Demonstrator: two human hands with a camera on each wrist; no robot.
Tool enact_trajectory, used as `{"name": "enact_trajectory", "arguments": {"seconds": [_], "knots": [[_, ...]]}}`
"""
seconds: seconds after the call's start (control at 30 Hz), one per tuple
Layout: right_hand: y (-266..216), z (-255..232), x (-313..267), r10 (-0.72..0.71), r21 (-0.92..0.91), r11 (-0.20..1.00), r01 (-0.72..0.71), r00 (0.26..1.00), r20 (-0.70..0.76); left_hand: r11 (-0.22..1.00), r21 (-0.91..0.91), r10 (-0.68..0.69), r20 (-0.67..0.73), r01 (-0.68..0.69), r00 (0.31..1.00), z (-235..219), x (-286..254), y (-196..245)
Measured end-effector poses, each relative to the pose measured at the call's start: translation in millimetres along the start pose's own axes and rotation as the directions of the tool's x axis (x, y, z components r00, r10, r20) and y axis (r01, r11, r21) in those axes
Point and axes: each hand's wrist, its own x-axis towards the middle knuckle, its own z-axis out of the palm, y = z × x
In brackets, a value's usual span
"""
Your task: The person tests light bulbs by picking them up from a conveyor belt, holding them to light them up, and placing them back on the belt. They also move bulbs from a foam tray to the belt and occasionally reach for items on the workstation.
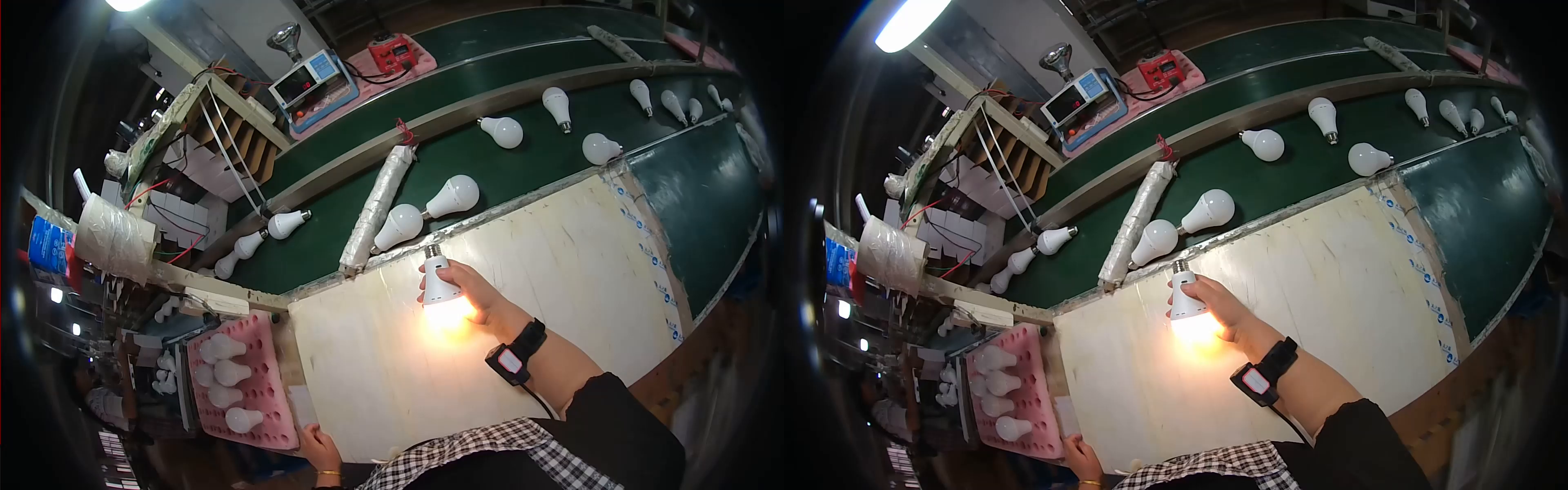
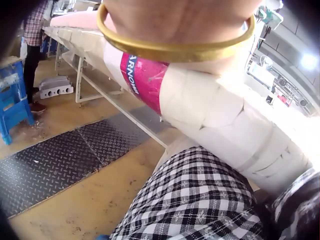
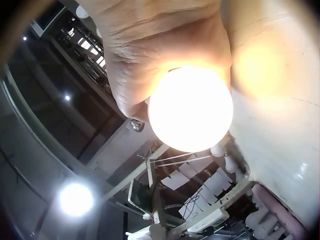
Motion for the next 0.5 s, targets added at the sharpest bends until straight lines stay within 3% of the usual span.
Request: {"name": "enact_trajectory", "arguments": {"seconds": [0.07,0.17,0.3,0.4,0.5], "knots": [[-3,-5,-2,-0.051,0.041,0.998,0.049,0.998,0.049,0.996,-0.001,0.09,-0.057,-0.09,0.994,-3,-1,8],[3,4,2,-0.069,0.012,0.998,0.068,0.996,0.054,0.992,-0.051,0.112,-0.099,-0.118,0.989,11,0,-10],[9,12,0,-0.09,-0.107,0.99,0.088,0.996,-0.015,0.991,-0.118,0.053,-0.103,-0.065,0.993,9,-4,-12],[12,16,1,-0.108,-0.122,0.988,0.098,0.991,-0.078,0.979,-0.174,0.079,-0.145,-0.104,0.986,10,-1,-19],[16,23,-2,-0.083,-0.135,0.989,0.066,0.989,-0.124,0.976,-0.21,0.043,-0.093,-0.062,0.995,8,-1,-17]]}}
